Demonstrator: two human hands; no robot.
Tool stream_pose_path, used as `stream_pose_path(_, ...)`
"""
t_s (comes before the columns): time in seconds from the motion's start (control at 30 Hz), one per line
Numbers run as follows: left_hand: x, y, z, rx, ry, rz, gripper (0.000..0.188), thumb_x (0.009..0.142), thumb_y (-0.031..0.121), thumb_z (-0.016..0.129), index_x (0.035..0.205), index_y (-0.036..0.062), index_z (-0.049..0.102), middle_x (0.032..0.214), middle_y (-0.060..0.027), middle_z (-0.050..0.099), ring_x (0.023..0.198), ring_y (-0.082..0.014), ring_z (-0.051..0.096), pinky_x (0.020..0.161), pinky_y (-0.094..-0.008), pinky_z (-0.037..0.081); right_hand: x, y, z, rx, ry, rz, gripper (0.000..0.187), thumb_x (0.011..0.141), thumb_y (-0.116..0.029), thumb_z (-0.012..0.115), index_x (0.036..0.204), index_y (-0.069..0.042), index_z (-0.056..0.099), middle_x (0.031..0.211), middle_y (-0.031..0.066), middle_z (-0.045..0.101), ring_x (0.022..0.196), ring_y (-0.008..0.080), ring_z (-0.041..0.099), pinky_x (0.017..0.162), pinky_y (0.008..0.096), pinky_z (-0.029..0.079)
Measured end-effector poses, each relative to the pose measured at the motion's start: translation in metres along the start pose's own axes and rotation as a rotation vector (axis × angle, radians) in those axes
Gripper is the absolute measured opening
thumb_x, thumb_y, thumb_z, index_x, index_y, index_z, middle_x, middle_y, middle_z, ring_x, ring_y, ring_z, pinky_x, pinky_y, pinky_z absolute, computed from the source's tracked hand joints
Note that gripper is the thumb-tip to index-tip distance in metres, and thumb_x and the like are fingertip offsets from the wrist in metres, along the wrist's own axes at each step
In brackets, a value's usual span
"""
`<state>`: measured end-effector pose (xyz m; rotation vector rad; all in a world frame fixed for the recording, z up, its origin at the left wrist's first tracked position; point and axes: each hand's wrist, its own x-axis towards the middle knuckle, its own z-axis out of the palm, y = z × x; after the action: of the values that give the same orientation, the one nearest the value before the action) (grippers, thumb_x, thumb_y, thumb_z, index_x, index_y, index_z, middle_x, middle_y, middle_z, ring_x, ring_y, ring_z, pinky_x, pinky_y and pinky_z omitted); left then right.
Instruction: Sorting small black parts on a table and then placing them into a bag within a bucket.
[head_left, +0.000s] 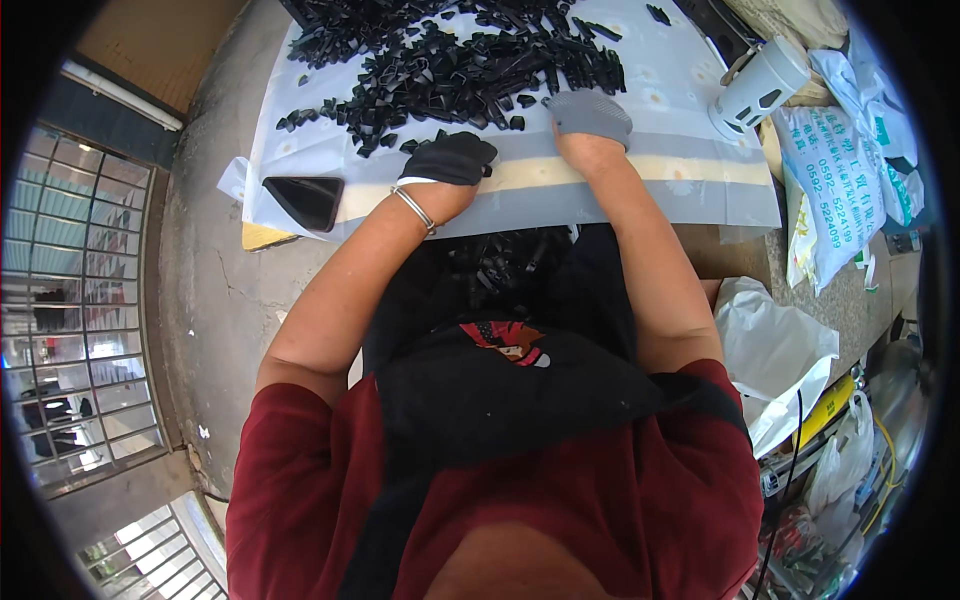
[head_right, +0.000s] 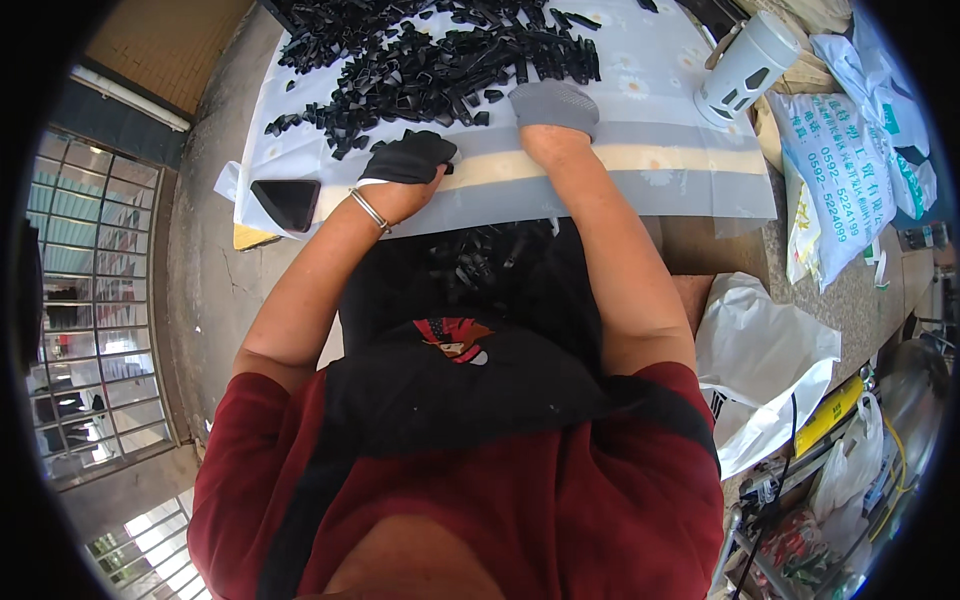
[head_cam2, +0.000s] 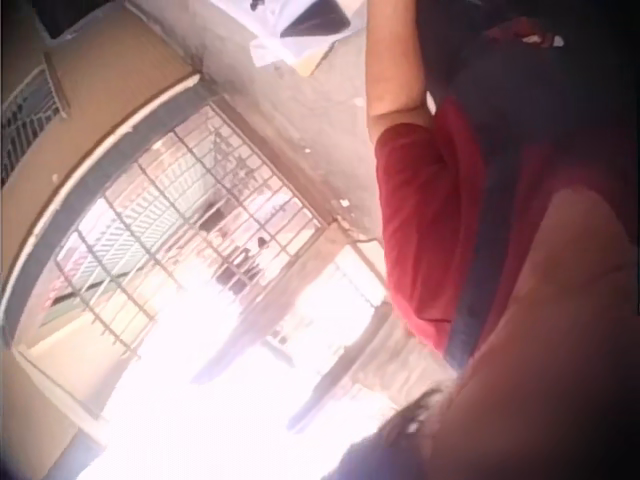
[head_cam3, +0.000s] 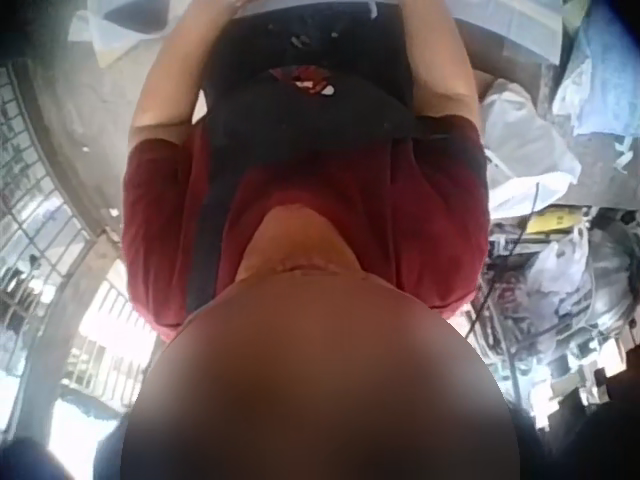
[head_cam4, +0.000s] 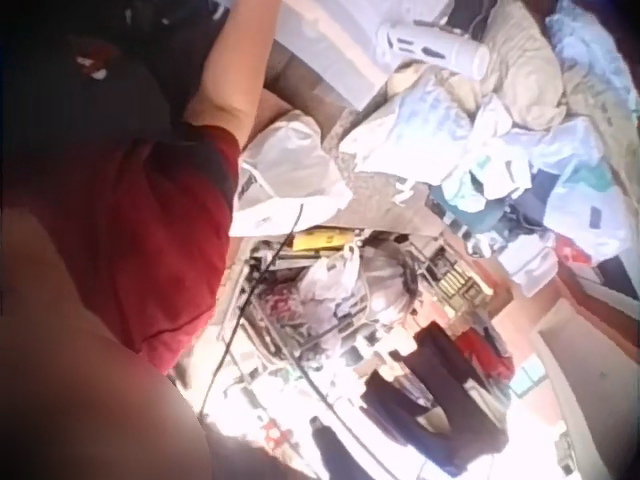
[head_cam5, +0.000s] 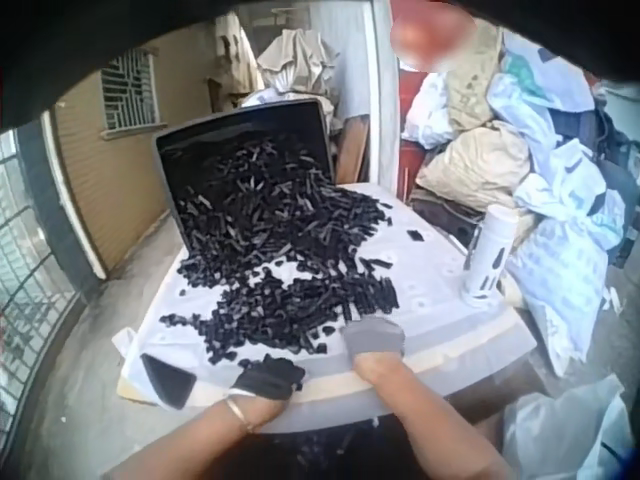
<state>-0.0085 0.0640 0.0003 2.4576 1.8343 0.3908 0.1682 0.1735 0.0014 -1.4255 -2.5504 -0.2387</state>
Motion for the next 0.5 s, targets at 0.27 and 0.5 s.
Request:
stream_pose_path(0.27, -0.014, 0.006, -0.005, -0.567, 0.265, -0.435, 0.027, 0.076, 0.028, 0.059, 0.092, 0.0068, 0.063, 0.083, -0.0113, 0.062, 0.076, -0.0231, 0.059, 0.071, -0.0304, 0.045, -0.06, -0.033, -0.024, 0.533, 0.162, -0.09, 0.027, 0.086, -0.026, 0.048, 0.101, -0.005, 0.057, 0.093, 0.0151, 0.06, 0.084, 0.0329, 0.057, 0.074, 0.0415, 0.045)
stream_pose_path(0.5, -0.028, 0.038, -0.016, -1.505, 0.094, -0.708, 0.035, 0.078, 0.032, 0.063, 0.085, -0.0019, 0.065, 0.077, -0.0068, 0.062, 0.064, -0.0101, 0.053, 0.054, -0.0226, 0.038, -0.076, -0.048, -0.04, 0.466, 0.269, -0.323, 0.029, 0.076, -0.024, 0.061, 0.099, -0.006, 0.058, 0.087, 0.0127, 0.061, 0.077, 0.028, 0.059, 0.067, 0.0353, 0.047)
